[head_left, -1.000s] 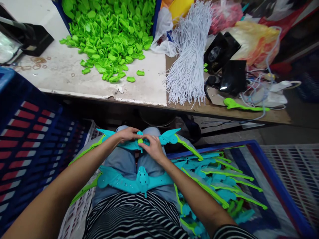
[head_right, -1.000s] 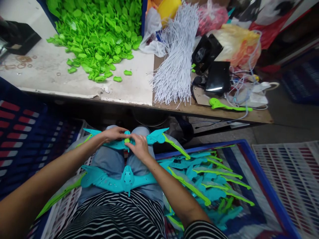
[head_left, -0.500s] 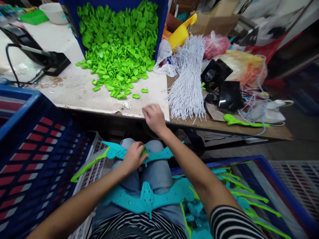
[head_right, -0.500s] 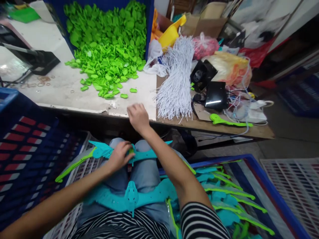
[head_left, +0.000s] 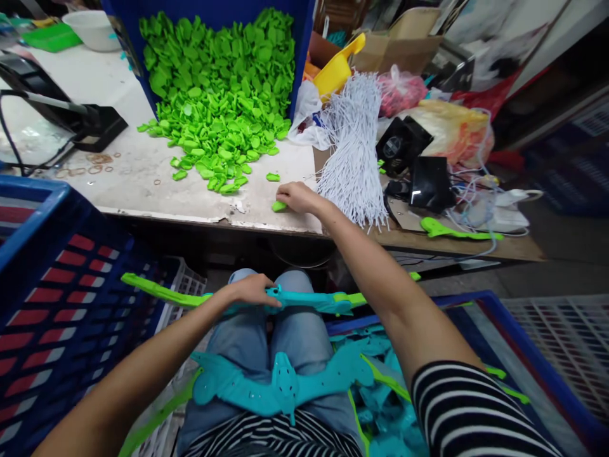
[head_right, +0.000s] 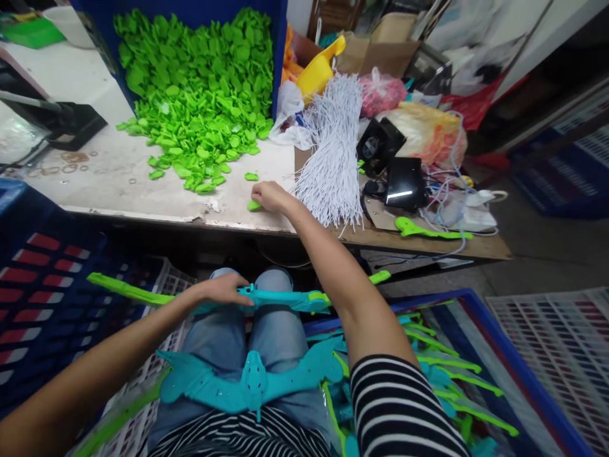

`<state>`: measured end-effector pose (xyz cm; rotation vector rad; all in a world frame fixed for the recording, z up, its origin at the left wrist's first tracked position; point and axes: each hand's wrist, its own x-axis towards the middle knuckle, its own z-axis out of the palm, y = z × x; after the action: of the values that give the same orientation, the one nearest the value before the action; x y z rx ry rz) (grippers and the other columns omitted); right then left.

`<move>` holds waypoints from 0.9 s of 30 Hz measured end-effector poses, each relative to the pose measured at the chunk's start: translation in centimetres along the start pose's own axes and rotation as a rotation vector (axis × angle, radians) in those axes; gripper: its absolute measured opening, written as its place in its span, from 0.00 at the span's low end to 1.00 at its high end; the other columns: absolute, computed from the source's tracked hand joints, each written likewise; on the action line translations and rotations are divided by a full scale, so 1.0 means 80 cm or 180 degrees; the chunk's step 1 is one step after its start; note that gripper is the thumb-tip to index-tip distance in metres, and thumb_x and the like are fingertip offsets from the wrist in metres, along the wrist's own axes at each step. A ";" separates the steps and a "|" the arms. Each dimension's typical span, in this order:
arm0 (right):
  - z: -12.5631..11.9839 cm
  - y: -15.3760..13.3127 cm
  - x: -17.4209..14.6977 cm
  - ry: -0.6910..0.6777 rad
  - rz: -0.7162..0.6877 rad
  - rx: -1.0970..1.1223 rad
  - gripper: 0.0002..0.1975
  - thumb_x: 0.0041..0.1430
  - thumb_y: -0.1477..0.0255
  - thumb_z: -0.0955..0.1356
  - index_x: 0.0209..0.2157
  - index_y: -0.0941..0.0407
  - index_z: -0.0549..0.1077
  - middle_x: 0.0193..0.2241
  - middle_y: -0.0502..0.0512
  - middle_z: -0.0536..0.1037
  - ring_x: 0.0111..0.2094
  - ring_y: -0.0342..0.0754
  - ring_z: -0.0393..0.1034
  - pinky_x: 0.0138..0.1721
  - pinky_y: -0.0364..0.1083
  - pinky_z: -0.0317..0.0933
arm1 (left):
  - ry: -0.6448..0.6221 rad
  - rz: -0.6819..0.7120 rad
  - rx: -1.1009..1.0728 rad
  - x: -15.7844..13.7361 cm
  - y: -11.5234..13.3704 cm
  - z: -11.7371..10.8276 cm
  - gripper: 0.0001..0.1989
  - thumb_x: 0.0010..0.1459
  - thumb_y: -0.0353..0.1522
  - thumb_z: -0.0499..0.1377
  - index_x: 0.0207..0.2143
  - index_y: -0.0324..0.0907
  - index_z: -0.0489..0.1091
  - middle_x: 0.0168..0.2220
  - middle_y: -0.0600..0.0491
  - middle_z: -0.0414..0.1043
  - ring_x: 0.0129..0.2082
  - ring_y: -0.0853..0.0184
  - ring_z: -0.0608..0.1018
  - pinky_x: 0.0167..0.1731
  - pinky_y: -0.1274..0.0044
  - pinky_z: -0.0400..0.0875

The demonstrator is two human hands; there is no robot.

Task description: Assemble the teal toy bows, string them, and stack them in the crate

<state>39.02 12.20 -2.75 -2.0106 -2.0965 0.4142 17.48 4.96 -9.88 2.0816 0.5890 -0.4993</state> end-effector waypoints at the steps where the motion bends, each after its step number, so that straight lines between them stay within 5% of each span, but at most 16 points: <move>1: 0.002 0.001 -0.005 0.0092 0.0045 0.0003 0.08 0.57 0.76 0.64 0.34 0.59 0.76 0.34 0.56 0.76 0.36 0.47 0.68 0.39 0.44 0.57 | -0.0112 -0.0042 -0.0218 0.007 -0.003 -0.005 0.16 0.46 0.44 0.60 0.26 0.39 0.72 0.22 0.57 0.68 0.25 0.69 0.70 0.24 0.79 0.58; 7: 0.038 -0.019 -0.032 0.1135 0.0639 -0.0136 0.16 0.58 0.64 0.66 0.43 0.60 0.75 0.38 0.62 0.74 0.41 0.54 0.66 0.44 0.51 0.59 | -0.0149 -0.0431 -0.1772 0.034 -0.011 -0.004 0.21 0.35 0.46 0.66 0.24 0.38 0.68 0.20 0.57 0.68 0.22 0.68 0.70 0.23 0.78 0.60; 13: 0.067 -0.039 -0.092 0.1396 -0.0110 0.0154 0.12 0.58 0.68 0.66 0.40 0.58 0.75 0.38 0.61 0.75 0.42 0.55 0.64 0.47 0.53 0.59 | -0.0075 -0.0497 -0.2082 0.037 -0.019 0.001 0.27 0.37 0.54 0.64 0.21 0.37 0.69 0.16 0.56 0.66 0.18 0.70 0.68 0.21 0.78 0.59; 16: 0.101 -0.047 -0.166 0.1323 -0.0825 0.0628 0.12 0.60 0.67 0.65 0.43 0.57 0.73 0.41 0.59 0.75 0.43 0.52 0.66 0.46 0.52 0.61 | 0.0158 -0.0581 -0.1930 0.042 -0.028 0.005 0.28 0.41 0.55 0.61 0.18 0.38 0.67 0.13 0.58 0.61 0.17 0.72 0.64 0.19 0.79 0.56; 20: 0.164 -0.052 -0.254 0.1125 -0.0991 0.0523 0.11 0.62 0.69 0.63 0.43 0.56 0.74 0.43 0.59 0.77 0.44 0.52 0.67 0.43 0.53 0.63 | 0.0012 -0.0605 -0.2089 0.048 -0.032 0.014 0.31 0.44 0.59 0.56 0.22 0.38 0.69 0.15 0.56 0.65 0.17 0.70 0.66 0.19 0.78 0.59; 23: 0.195 -0.048 -0.276 0.1163 -0.0895 0.0428 0.11 0.62 0.70 0.63 0.43 0.55 0.75 0.45 0.59 0.77 0.46 0.52 0.67 0.45 0.54 0.64 | -0.0053 -0.0543 -0.2155 0.049 -0.033 0.019 0.34 0.41 0.62 0.54 0.22 0.37 0.68 0.15 0.55 0.65 0.17 0.70 0.67 0.19 0.78 0.60; 27: 0.198 -0.042 -0.270 0.1136 -0.0766 0.0700 0.12 0.62 0.71 0.63 0.45 0.54 0.75 0.46 0.59 0.76 0.49 0.53 0.65 0.48 0.57 0.64 | -0.0080 -0.0462 -0.2031 0.048 -0.034 0.021 0.38 0.36 0.66 0.52 0.21 0.38 0.67 0.16 0.55 0.66 0.17 0.70 0.67 0.19 0.78 0.60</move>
<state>31.56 -10.35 -15.52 -1.5544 -1.9416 0.2129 18.83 5.74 -14.62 1.4331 0.7711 -0.3566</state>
